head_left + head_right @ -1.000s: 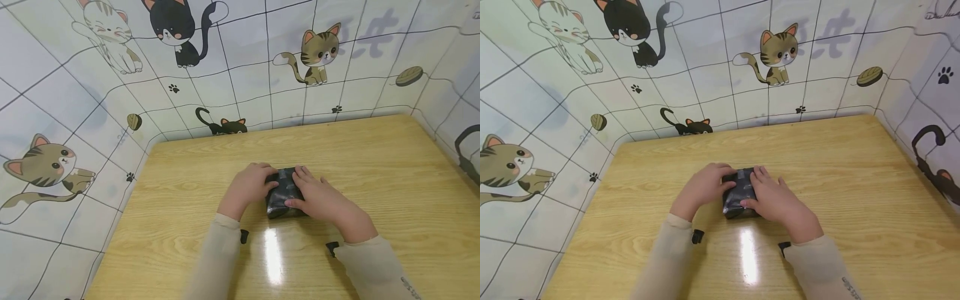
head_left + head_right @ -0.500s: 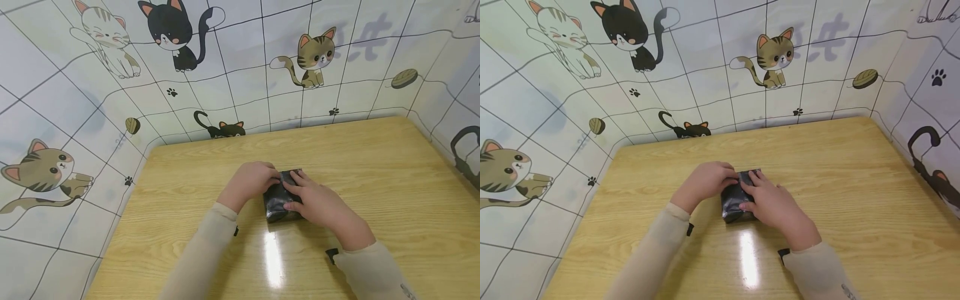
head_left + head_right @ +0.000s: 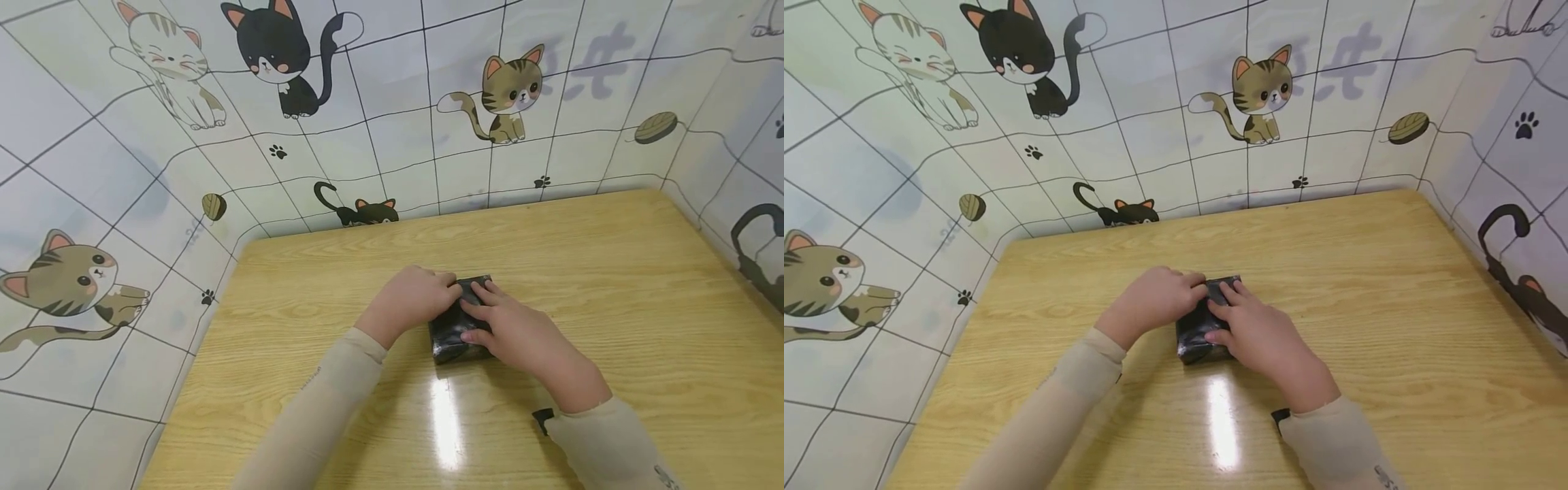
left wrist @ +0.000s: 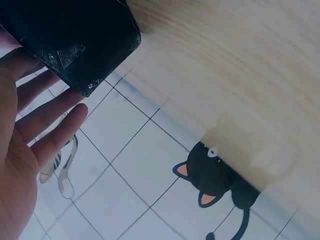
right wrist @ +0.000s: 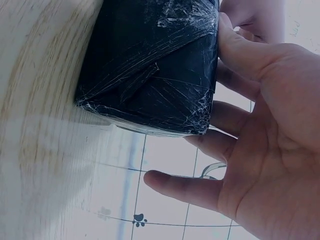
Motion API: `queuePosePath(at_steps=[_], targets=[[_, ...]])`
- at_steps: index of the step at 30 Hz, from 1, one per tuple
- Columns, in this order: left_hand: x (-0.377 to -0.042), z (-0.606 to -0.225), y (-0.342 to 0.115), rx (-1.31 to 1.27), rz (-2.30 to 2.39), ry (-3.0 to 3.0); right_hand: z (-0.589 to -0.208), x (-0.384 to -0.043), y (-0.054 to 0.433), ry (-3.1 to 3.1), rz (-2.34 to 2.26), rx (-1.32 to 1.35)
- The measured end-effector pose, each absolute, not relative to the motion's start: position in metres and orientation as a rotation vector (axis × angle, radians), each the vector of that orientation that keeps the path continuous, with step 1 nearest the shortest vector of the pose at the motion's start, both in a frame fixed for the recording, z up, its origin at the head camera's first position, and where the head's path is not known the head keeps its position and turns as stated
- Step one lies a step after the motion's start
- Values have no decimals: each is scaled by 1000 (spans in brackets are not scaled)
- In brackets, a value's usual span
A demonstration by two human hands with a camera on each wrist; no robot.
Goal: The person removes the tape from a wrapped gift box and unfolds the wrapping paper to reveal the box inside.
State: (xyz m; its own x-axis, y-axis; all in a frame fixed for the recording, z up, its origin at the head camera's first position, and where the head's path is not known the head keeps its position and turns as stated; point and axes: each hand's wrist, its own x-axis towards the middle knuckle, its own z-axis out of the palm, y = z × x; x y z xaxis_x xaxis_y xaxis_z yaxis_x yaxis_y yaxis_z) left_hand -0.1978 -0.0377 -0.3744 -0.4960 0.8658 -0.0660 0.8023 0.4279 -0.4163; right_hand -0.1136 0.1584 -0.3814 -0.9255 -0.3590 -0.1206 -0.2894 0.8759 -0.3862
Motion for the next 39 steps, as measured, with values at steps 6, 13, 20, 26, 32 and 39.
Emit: queuePosePath(at_steps=[6, 13, 20, 26, 32, 39], targets=[[-196, -374, -35, -1527, 653, -2444, -381, -113, 159, 2847, -545, -503], [-198, -373, -28, -1519, 761, -2499, -381, -114, 160, 2848, -569, -512], [-203, -371, -22, -1505, 765, -2643, -382, -114, 162, 2849, -582, -528], [-209, -376, -29, -1498, 595, -2700, -383, -114, 161, 2845, -586, -539], [-214, -376, -39, -1521, 361, -2748, -384, -115, 161, 2840, -581, -535], [-214, -375, -41, -1564, 263, -2756, -383, -115, 161, 2846, -565, -534]])
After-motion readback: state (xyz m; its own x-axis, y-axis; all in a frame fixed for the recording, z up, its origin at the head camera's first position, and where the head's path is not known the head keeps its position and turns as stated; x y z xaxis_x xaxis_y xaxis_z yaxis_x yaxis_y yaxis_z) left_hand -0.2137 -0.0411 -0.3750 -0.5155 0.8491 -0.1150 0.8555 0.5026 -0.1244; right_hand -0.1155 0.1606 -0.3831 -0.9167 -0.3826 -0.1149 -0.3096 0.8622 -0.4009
